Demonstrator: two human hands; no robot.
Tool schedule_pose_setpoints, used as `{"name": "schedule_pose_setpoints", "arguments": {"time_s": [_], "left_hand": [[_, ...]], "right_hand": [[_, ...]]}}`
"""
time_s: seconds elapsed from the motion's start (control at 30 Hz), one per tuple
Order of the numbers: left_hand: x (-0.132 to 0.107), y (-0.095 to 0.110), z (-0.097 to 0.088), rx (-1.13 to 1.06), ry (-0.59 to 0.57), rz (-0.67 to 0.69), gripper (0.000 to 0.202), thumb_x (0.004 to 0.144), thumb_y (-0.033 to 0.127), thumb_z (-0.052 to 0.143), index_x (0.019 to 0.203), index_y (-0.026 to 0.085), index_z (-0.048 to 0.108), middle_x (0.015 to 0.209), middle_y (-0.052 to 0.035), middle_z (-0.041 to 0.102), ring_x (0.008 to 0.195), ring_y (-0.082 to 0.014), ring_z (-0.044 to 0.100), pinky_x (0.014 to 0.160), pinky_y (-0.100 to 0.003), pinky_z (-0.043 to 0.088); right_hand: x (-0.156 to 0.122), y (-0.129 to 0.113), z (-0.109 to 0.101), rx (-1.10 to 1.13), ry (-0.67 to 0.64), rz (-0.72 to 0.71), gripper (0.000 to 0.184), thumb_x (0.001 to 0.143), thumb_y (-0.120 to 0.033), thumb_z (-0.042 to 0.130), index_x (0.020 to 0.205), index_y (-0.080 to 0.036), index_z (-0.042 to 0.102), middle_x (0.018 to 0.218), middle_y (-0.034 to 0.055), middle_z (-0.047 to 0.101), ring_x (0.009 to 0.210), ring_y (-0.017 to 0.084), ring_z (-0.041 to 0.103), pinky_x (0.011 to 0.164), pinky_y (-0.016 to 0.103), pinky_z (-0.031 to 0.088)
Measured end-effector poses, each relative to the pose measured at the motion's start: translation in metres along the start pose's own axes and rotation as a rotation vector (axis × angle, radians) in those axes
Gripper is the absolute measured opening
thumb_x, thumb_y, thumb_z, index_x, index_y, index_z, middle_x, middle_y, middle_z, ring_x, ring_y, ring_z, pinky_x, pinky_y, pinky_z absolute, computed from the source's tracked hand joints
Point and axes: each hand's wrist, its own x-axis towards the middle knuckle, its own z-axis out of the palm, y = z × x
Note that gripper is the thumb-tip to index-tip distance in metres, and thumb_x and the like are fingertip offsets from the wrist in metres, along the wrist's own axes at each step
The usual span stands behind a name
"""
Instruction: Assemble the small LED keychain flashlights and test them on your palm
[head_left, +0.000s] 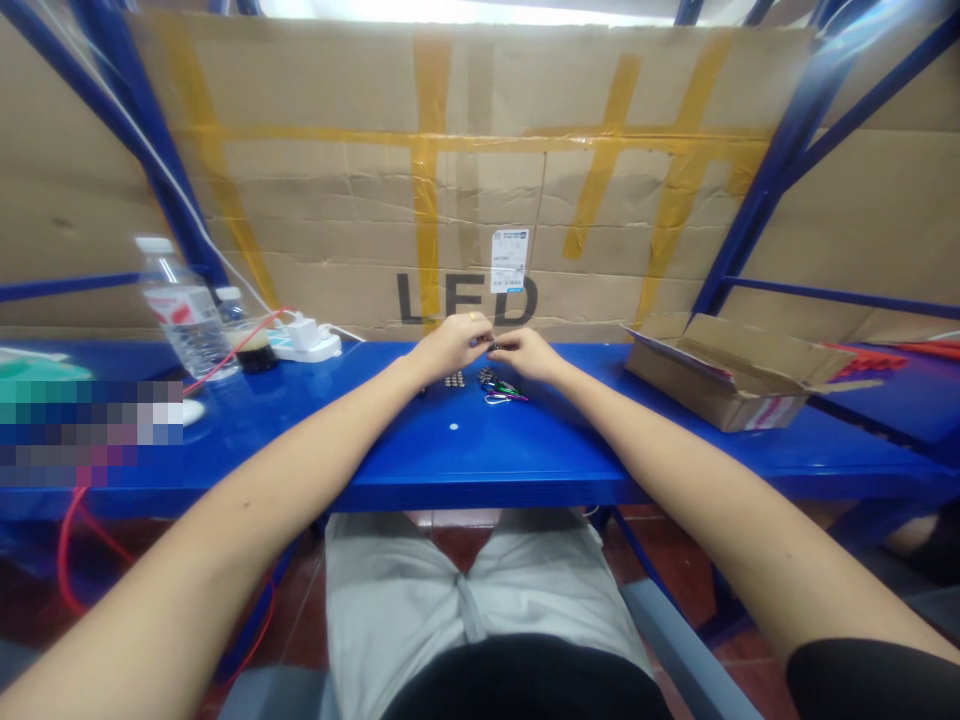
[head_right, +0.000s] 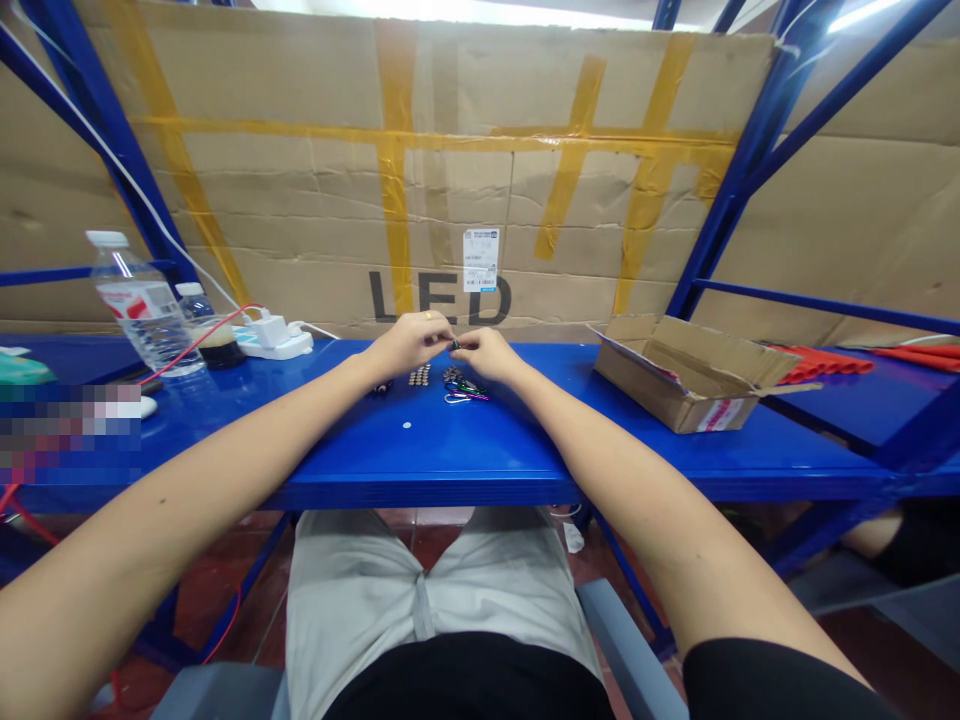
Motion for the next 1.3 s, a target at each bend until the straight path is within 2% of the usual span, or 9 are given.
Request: {"name": "schedule_pose_setpoints", "arguments": {"time_s": [0.1, 0.3, 0.47, 0.6, 0.73, 0.87, 1.0, 1.13, 1.3], "left_hand": [[0.001, 0.0, 0.0, -0.007, 0.031, -0.029, 0.01, 0.087, 0.015, 0.06, 0.079, 0.016, 0.066, 0.083, -0.0068, 0.069, 0.081, -0.0172, 0.064, 0.076, -0.03, 0.05], [0.002, 0.004, -0.004, -0.042, 0.069, -0.09, 0.007, 0.084, 0.011, 0.061, 0.08, 0.017, 0.064, 0.083, -0.0039, 0.069, 0.077, -0.0147, 0.062, 0.072, -0.028, 0.049], [0.002, 0.008, -0.005, -0.098, 0.099, -0.108, 0.016, 0.081, 0.007, 0.061, 0.093, 0.016, 0.067, 0.087, -0.0031, 0.068, 0.074, -0.0123, 0.061, 0.071, -0.026, 0.05], [0.003, -0.001, -0.007, -0.054, 0.104, -0.116, 0.018, 0.082, 0.009, 0.06, 0.096, 0.016, 0.071, 0.092, -0.0058, 0.068, 0.075, -0.0126, 0.061, 0.074, -0.027, 0.051], [-0.005, -0.026, -0.013, 0.088, -0.004, -0.276, 0.016, 0.081, 0.011, 0.06, 0.088, 0.016, 0.074, 0.087, -0.0068, 0.07, 0.078, -0.0156, 0.063, 0.078, -0.029, 0.052], [-0.025, -0.051, -0.017, 0.139, -0.362, -0.566, 0.013, 0.072, 0.01, 0.065, 0.076, 0.017, 0.076, 0.076, -0.006, 0.073, 0.076, -0.0187, 0.066, 0.073, -0.027, 0.051], [-0.039, -0.061, -0.018, 0.078, -0.558, -0.67, 0.012, 0.074, 0.016, 0.067, 0.082, 0.018, 0.077, 0.087, -0.0066, 0.077, 0.081, -0.0192, 0.069, 0.074, -0.027, 0.053], [-0.034, -0.056, -0.019, 0.123, -0.604, -0.666, 0.016, 0.078, 0.02, 0.066, 0.09, 0.017, 0.077, 0.096, -0.0075, 0.078, 0.087, -0.0197, 0.069, 0.077, -0.027, 0.052], [-0.018, -0.032, -0.019, 0.113, -0.456, -0.544, 0.024, 0.084, 0.02, 0.057, 0.098, 0.015, 0.076, 0.101, -0.0088, 0.077, 0.092, -0.0199, 0.069, 0.08, -0.028, 0.05]], "right_hand": [[0.0, -0.001, -0.001, -0.066, 0.031, -0.058, 0.022, 0.078, -0.035, 0.066, 0.076, -0.015, 0.075, 0.065, -0.0011, 0.059, 0.067, 0.015, 0.048, 0.068, 0.03, 0.035], [-0.001, -0.006, -0.002, -0.067, 0.061, -0.049, 0.024, 0.077, -0.035, 0.067, 0.084, -0.014, 0.078, 0.069, 0.0012, 0.064, 0.07, 0.016, 0.051, 0.069, 0.03, 0.036], [-0.001, -0.007, -0.002, -0.063, 0.058, -0.065, 0.023, 0.079, -0.034, 0.067, 0.084, -0.014, 0.077, 0.069, 0.0013, 0.064, 0.07, 0.017, 0.052, 0.069, 0.03, 0.037], [0.0, -0.007, -0.003, -0.066, 0.063, -0.057, 0.022, 0.08, -0.033, 0.068, 0.083, -0.014, 0.078, 0.071, 0.0023, 0.067, 0.07, 0.017, 0.054, 0.071, 0.031, 0.04], [0.001, -0.001, -0.002, -0.062, 0.056, -0.028, 0.019, 0.08, -0.028, 0.071, 0.091, -0.015, 0.08, 0.081, 0.0058, 0.074, 0.076, 0.02, 0.061, 0.079, 0.034, 0.046], [0.002, 0.002, -0.001, -0.06, 0.024, -0.004, 0.022, 0.082, -0.02, 0.072, 0.101, -0.015, 0.081, 0.092, 0.0093, 0.077, 0.084, 0.022, 0.066, 0.086, 0.037, 0.049], [0.0, -0.003, -0.003, -0.202, 0.005, 0.002, 0.026, 0.084, -0.017, 0.072, 0.108, -0.014, 0.08, 0.104, 0.0123, 0.077, 0.094, 0.024, 0.068, 0.089, 0.036, 0.049], [-0.001, -0.005, -0.006, -0.364, -0.062, 0.001, 0.026, 0.086, -0.014, 0.07, 0.11, -0.014, 0.079, 0.109, 0.0123, 0.077, 0.099, 0.023, 0.068, 0.09, 0.031, 0.048], [-0.002, 0.007, -0.013, -0.572, -0.146, 0.065, 0.029, 0.085, -0.016, 0.068, 0.112, -0.015, 0.079, 0.11, 0.0117, 0.077, 0.1, 0.025, 0.069, 0.086, 0.028, 0.048]]}}
